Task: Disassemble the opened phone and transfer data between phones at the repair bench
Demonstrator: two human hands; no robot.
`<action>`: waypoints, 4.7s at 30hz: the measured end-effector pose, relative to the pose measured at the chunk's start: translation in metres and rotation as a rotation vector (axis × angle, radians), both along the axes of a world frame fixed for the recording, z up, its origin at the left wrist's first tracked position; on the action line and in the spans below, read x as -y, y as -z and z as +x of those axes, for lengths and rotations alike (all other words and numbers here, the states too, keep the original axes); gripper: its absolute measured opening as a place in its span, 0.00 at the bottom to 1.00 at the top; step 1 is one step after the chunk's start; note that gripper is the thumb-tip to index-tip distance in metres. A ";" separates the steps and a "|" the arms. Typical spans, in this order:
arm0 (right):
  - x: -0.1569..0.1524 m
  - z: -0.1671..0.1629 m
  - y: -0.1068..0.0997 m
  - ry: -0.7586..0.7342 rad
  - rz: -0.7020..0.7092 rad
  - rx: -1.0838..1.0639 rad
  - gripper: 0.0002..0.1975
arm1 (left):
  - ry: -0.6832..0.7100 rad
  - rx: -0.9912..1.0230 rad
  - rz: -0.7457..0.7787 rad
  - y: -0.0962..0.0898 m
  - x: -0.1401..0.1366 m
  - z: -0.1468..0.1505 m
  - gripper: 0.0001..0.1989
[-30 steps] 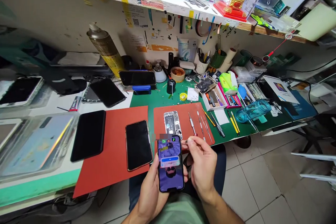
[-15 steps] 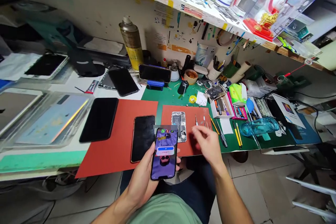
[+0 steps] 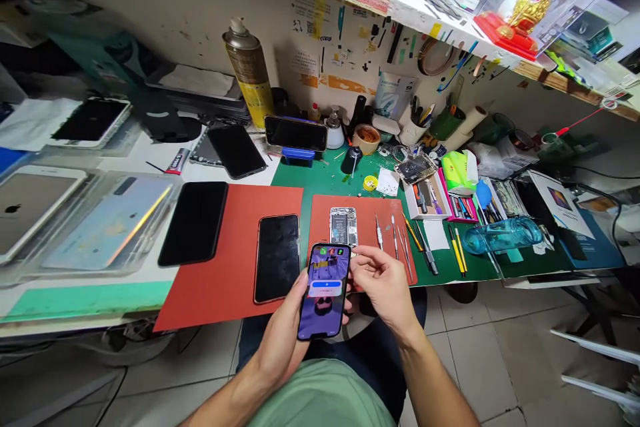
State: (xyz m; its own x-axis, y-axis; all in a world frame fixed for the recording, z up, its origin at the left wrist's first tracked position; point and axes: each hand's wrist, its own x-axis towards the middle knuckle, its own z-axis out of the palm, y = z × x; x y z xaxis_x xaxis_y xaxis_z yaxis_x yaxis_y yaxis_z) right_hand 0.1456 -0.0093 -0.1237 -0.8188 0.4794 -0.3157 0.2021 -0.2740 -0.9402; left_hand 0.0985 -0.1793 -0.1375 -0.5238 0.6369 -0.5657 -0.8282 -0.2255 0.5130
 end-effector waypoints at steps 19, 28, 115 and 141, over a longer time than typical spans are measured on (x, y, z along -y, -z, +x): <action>0.007 -0.005 -0.001 0.110 -0.123 0.031 0.22 | -0.139 0.001 0.010 0.001 -0.009 0.008 0.35; 0.005 -0.005 -0.002 0.040 -0.145 0.062 0.29 | -0.172 0.043 0.006 0.004 0.000 0.004 0.33; -0.001 -0.225 0.003 -0.436 0.923 0.617 0.28 | -0.028 -0.943 -0.581 0.038 0.095 -0.034 0.22; -0.038 -0.045 0.004 -0.058 0.492 0.273 0.24 | 0.046 -0.556 -0.278 0.010 0.021 -0.041 0.35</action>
State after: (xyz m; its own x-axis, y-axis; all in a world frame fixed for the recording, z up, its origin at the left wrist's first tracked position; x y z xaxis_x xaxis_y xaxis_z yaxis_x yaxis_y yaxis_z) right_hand 0.1008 0.0286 -0.1277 -0.7682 0.5803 -0.2706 0.4579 0.2025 -0.8656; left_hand 0.0578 -0.2003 -0.1474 -0.7631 0.5340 -0.3641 -0.4258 0.0084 0.9048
